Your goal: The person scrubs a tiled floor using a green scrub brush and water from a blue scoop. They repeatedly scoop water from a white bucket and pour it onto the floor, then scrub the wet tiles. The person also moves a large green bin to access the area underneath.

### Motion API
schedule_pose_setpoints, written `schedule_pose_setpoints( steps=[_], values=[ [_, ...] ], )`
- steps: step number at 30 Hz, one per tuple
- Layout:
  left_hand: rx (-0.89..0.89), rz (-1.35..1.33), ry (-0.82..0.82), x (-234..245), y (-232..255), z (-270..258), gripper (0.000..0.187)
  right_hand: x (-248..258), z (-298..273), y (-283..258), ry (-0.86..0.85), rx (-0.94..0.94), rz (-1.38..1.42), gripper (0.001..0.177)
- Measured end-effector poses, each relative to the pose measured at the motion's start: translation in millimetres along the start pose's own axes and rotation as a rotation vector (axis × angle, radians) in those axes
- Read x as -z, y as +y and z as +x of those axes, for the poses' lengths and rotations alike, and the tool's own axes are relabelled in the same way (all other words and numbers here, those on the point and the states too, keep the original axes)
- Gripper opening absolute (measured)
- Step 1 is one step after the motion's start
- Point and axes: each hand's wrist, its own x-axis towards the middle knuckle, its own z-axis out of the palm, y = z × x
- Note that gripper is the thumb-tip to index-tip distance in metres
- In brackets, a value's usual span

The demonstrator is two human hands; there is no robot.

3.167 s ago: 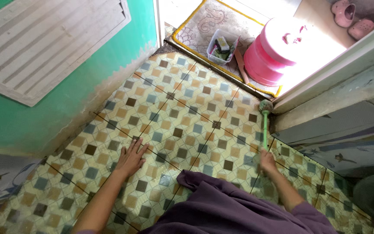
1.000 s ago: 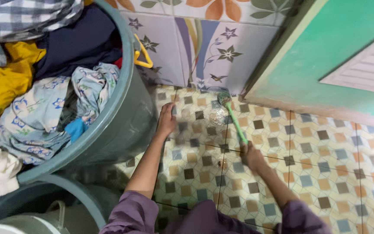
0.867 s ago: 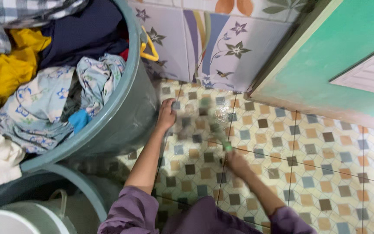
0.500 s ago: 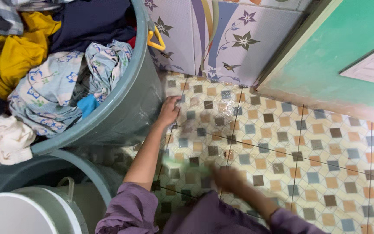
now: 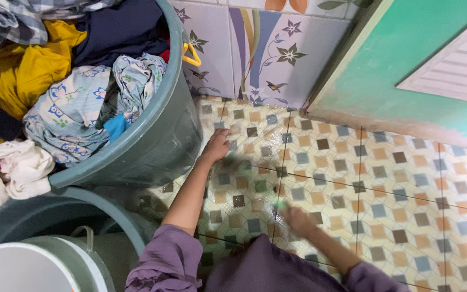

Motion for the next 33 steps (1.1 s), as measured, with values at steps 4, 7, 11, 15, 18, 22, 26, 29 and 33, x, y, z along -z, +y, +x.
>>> schedule_pose_setpoints(
  steps=[4, 7, 11, 15, 18, 22, 26, 29, 33],
  values=[
    [-0.031, 0.02, -0.077, -4, 28, -6, 0.045, 1, -9, -31, -0.414, -0.203, -0.135, 0.062],
    [-0.141, 0.121, -0.228, 0, 58, -14, 0.04, 46, 2, -11, -0.061, -0.263, -0.081, 0.061],
    [-0.04, 0.397, -0.506, 20, 123, -28, 0.034, 105, 24, 8, -0.113, -0.479, -0.203, 0.055],
    [-0.124, 0.462, -0.567, 47, 191, -78, 0.038, 155, 34, 12, -0.203, -0.601, -0.344, 0.05],
    [-0.243, 0.522, -0.566, 94, 224, -126, 0.037, 190, 39, -2, -0.234, -0.569, -0.403, 0.045],
    [-0.342, 0.462, -0.484, 177, 251, -187, 0.039, 239, 63, -80, -0.1, -0.102, -0.322, 0.052],
    [-0.308, 0.246, -0.256, 271, 250, -268, 0.038, 294, 53, -208, -0.084, 0.123, -0.165, 0.051],
    [-0.291, 0.273, -0.065, 338, 237, -334, 0.036, 327, 21, -305, -0.182, 0.234, -0.111, 0.051],
    [-0.169, 0.249, 0.216, 395, 213, -427, 0.035, 344, -13, -408, -0.323, 0.293, -0.1, 0.049]
  ],
)
